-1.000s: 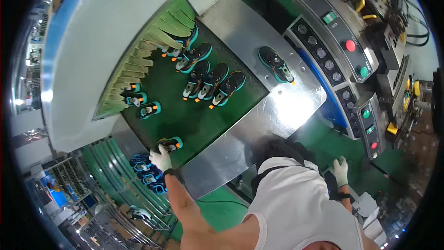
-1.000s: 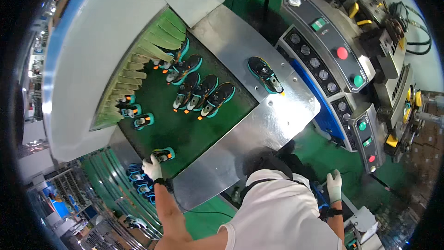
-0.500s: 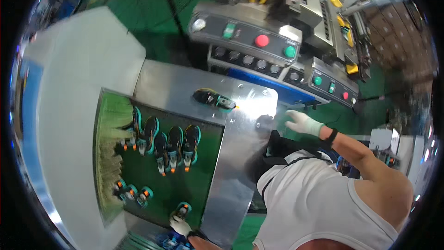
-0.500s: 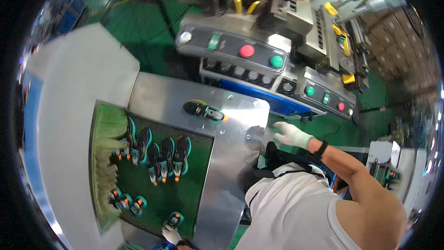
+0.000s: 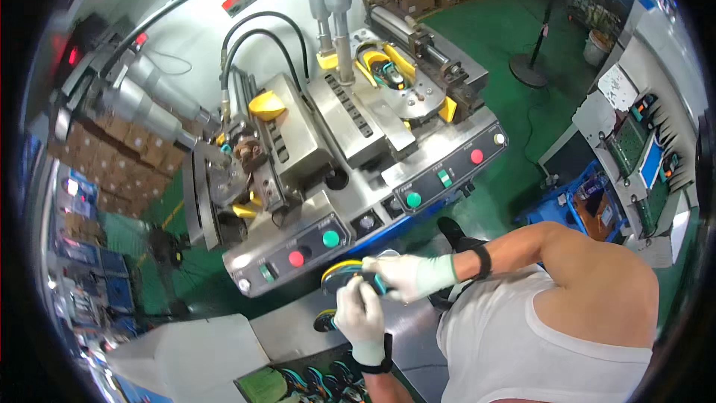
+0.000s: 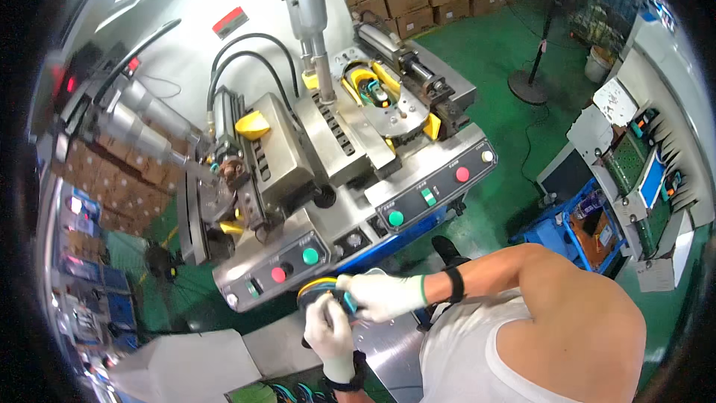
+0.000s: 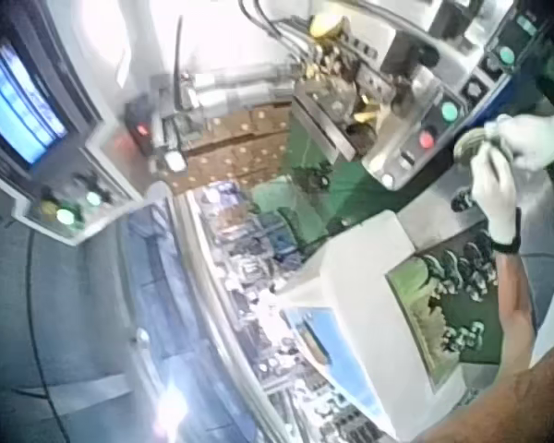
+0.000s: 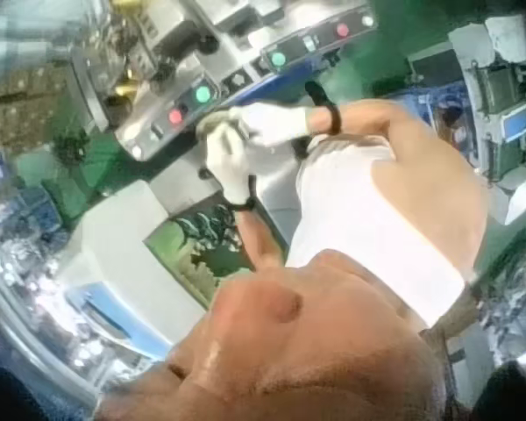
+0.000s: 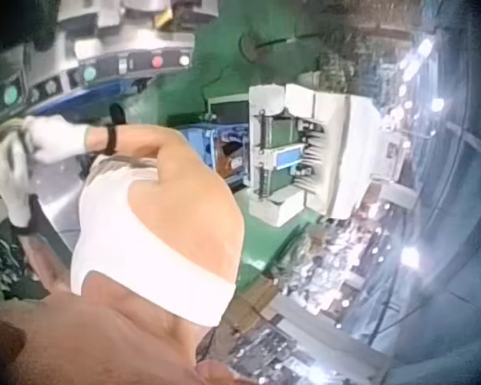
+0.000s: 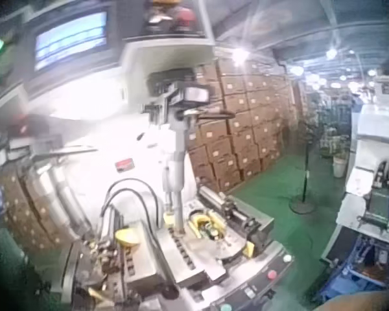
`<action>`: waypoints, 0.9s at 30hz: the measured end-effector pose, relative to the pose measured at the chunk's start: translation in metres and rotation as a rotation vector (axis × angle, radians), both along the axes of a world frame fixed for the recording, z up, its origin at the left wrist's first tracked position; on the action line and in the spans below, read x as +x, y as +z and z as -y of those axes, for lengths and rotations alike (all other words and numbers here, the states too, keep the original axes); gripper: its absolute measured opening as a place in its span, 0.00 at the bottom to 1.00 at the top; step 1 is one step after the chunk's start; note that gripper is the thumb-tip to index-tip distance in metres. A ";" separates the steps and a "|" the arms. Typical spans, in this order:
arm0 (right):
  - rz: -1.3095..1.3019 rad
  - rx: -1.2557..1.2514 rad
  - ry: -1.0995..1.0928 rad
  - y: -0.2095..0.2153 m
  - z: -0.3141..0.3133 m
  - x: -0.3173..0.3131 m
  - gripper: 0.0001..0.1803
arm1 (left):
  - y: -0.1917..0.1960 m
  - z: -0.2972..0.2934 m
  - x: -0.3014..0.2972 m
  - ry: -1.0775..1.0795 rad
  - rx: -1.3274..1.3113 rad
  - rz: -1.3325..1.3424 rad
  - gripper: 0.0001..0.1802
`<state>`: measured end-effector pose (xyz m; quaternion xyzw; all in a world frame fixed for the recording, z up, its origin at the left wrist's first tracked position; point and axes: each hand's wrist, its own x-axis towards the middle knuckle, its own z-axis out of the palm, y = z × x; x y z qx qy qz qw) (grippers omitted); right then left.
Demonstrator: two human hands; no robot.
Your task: Operate industrial machinery to manufacture or finish shoes in a factory setting.
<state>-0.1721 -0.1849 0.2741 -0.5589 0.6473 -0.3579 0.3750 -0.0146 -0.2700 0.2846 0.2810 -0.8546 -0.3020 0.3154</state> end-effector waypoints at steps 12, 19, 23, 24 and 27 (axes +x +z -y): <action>1.028 -0.460 -1.032 0.005 -0.186 -0.231 0.28 | -0.006 0.095 -0.472 -0.554 -0.354 0.089 0.24; 0.909 -0.376 -1.262 0.003 -0.229 -0.239 0.31 | -0.081 0.123 -0.620 -0.359 -0.333 0.723 0.32; 0.897 -0.225 -1.199 0.005 -0.217 -0.257 0.22 | -0.084 0.170 -0.623 -0.455 -0.359 0.672 0.25; 0.895 -0.246 -1.214 0.004 -0.210 -0.261 0.22 | -0.070 0.166 -0.624 -0.451 -0.266 0.683 0.21; 0.792 -0.284 -1.199 0.013 -0.187 -0.274 0.21 | -0.030 0.159 -0.584 -0.472 -0.285 0.421 0.20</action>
